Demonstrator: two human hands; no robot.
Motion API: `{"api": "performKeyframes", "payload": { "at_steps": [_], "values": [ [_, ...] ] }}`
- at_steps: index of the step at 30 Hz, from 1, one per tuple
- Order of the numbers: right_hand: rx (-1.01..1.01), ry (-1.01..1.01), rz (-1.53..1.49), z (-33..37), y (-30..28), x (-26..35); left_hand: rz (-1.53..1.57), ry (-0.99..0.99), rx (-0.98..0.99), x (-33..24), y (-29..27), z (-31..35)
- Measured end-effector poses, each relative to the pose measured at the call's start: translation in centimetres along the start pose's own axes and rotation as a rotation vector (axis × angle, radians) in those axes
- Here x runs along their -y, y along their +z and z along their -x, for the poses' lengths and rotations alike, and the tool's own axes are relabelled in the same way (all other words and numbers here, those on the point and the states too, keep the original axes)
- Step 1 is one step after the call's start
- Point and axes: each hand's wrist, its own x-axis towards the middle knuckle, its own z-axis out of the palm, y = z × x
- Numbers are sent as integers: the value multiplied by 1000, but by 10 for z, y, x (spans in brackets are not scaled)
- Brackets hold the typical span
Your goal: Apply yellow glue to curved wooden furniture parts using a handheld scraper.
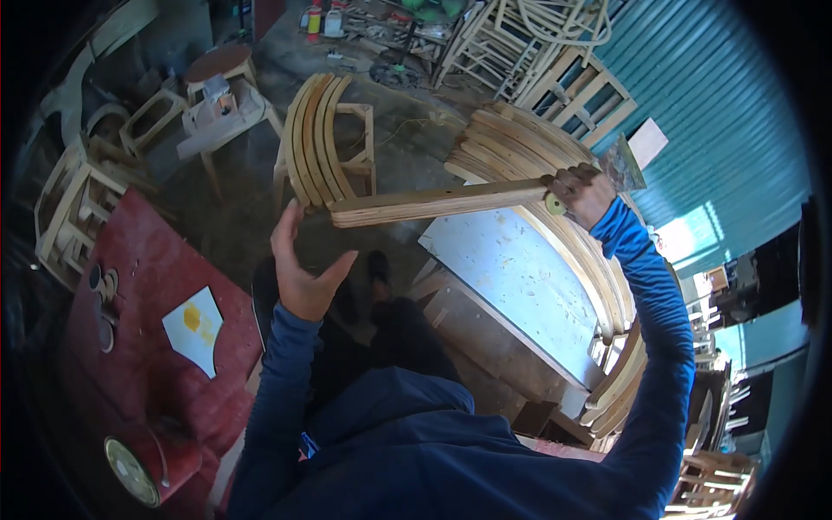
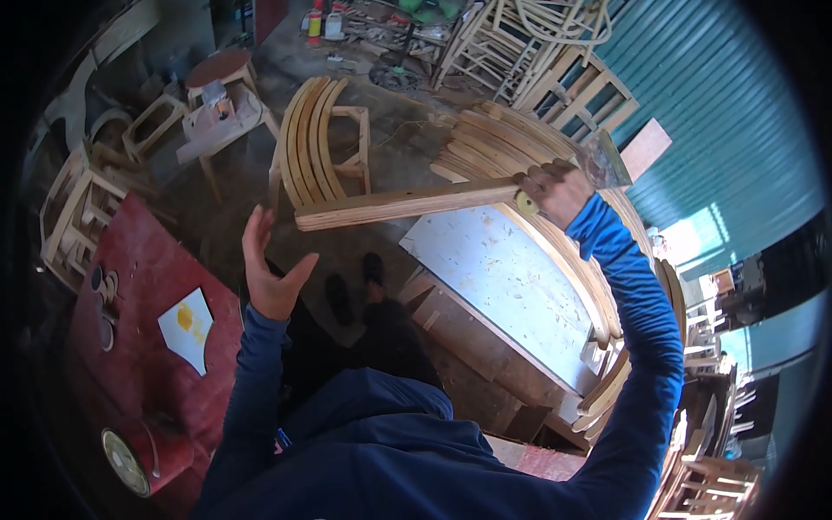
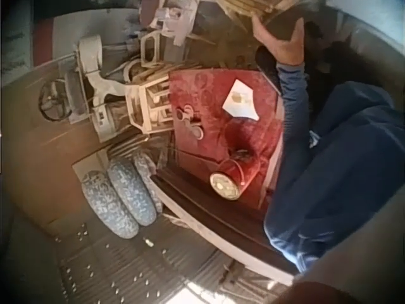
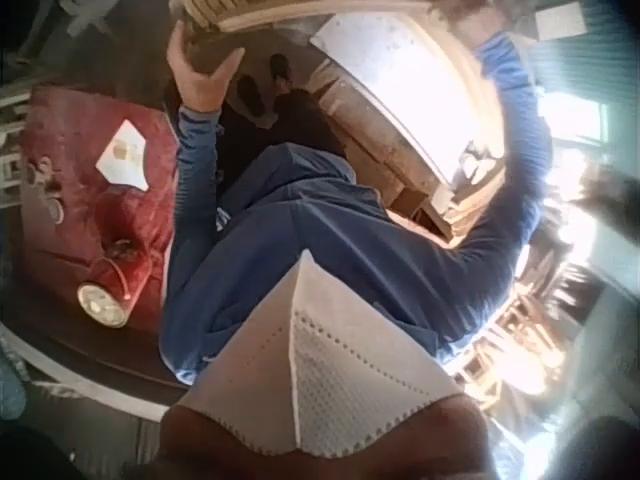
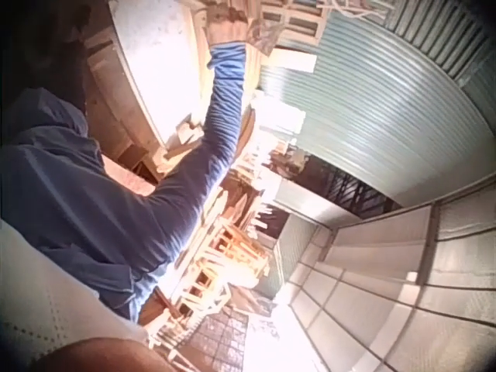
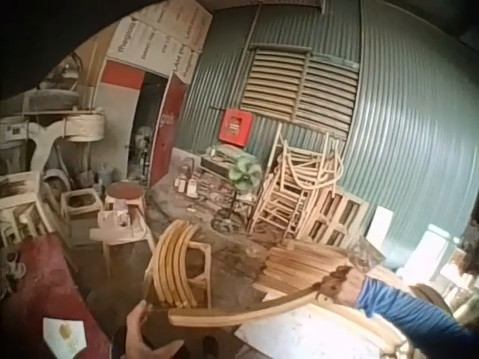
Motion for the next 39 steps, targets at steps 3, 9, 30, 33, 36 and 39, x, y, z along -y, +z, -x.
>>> {"api": "performKeyframes", "payload": {
  "at_steps": [3, 9, 30, 33, 36, 39],
  "values": [
    [-31, 22, -13, 14, 13, 16, -43, 87, 79, 1, 11, -19],
    [-53, 54, -58, 23, 8, 12, 55, 133, 375, 4, 14, -26],
    [-42, 333, -46, 67, -23, 3, 227, 551, 255, -37, 39, -47],
    [-37, 405, -57, 76, -44, 9, 177, 597, 222, -45, 42, -50],
    [-213, 487, -86, 75, -82, 18, 148, 585, 179, -50, 46, -53],
    [-394, 642, -212, 63, -128, 36, 152, 561, 131, -54, 50, -59]
  ]
}}
